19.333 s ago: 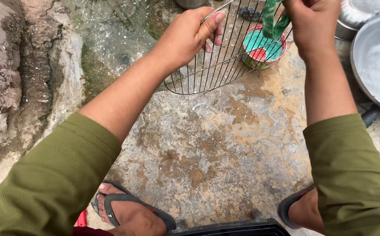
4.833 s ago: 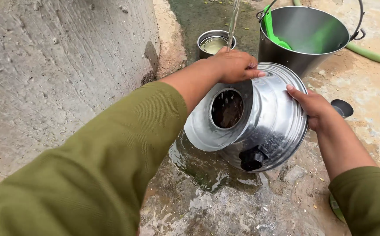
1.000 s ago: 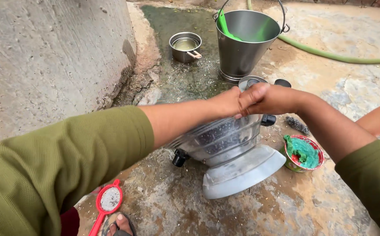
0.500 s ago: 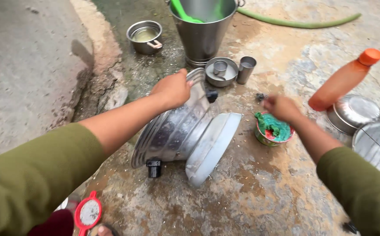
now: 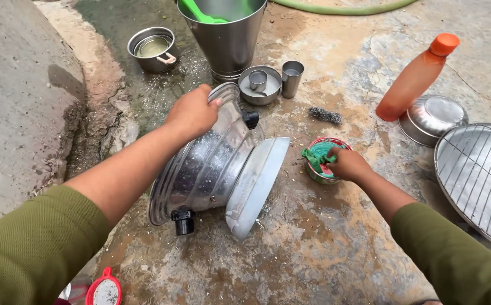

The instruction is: Washing a round metal grill and a large metal cooking pot outdoors.

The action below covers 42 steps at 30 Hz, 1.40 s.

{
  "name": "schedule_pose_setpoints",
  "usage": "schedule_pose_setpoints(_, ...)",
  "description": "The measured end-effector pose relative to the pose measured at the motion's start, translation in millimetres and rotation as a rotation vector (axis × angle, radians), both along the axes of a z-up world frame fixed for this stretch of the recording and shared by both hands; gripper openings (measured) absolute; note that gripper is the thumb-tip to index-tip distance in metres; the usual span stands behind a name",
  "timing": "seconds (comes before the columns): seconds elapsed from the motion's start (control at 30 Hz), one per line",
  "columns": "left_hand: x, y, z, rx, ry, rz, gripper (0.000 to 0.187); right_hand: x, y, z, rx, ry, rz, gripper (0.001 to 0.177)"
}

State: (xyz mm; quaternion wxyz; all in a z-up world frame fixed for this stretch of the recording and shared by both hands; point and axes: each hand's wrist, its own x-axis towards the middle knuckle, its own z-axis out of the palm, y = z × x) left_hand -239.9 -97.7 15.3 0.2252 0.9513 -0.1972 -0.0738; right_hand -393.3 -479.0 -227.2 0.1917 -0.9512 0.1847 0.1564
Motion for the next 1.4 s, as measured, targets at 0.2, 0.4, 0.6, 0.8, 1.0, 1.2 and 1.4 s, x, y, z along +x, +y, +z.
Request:
schedule_pose_setpoints(0.2, -7.5, 2.9, 5.9, 0.017, -0.011, 0.03, 0.038, 17.8, 7.8, -33.2, -0.032, -0.176, 0.058, 0.045)
schedule_pose_setpoints(0.4, -7.2, 7.9, 0.5, -0.007, -0.02, 0.018, 0.038, 18.6, 12.3, -46.0, 0.029, -0.209, -0.02, 0.034)
schedule_pose_setpoints(0.6, -14.2, 7.4, 9.9, 0.007, -0.043, 0.027, 0.038, 28.7, -28.0, -74.2, 0.499, -0.309, -0.469, 0.022)
schedule_pose_setpoints(0.8, -11.2, 2.0, 8.8, 0.011, -0.034, 0.02, 0.037, 10.2, -21.1, -33.8, 0.288, -0.357, -0.48, 0.033)
schedule_pose_setpoints(1.0, -12.4, 0.9, 11.2, 0.026, -0.027, 0.039, 0.038, 16.6, -4.1, -27.4, -0.22, -0.146, 0.032, 0.042)
schedule_pose_setpoints(1.2, -11.1, 1.9, 9.1, 0.007, -0.046, 0.045, 0.039, 20.2, 9.3, -31.5, -0.286, -0.103, 0.04, 0.03)
schedule_pose_setpoints(1.4, 1.0, 10.8, -9.1, -0.056, -0.047, 0.02, 0.038, 27.1, 4.3, -49.1, -0.239, 0.006, -0.023, 0.02)
